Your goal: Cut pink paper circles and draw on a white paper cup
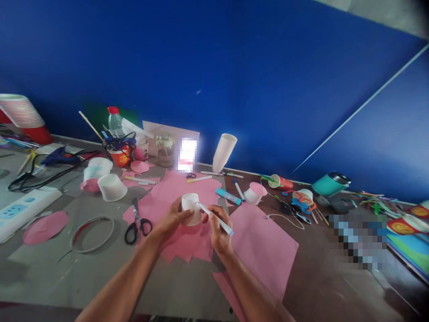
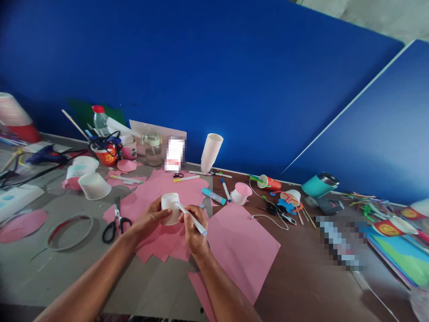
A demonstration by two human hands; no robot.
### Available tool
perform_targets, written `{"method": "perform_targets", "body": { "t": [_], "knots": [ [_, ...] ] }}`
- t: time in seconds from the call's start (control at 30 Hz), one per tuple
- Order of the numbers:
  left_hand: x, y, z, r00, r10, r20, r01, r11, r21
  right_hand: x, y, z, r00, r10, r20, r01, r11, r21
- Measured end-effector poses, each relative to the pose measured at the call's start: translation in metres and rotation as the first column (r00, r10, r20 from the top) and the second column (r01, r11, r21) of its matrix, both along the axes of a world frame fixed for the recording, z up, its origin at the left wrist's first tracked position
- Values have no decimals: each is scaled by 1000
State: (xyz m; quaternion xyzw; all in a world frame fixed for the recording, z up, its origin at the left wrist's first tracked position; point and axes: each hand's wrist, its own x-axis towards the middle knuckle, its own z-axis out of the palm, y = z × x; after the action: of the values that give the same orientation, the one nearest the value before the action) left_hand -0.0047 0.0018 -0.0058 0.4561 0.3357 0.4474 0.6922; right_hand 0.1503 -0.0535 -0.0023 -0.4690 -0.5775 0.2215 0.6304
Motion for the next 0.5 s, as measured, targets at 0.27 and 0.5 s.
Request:
{"method": "perform_targets", "body": {
  "t": [0.27, 0.5],
  "knots": [
    [-2, 2, -3, 1000, -15, -14, 15, 1000, 5, -1, -5, 1, 993, 90, 73, -92, 996, 24],
    [-1, -1, 1, 1000, -15, -6, 15, 1000, 2, -3, -4, -1, 985, 144, 94, -149, 987, 53]
  ]
}}
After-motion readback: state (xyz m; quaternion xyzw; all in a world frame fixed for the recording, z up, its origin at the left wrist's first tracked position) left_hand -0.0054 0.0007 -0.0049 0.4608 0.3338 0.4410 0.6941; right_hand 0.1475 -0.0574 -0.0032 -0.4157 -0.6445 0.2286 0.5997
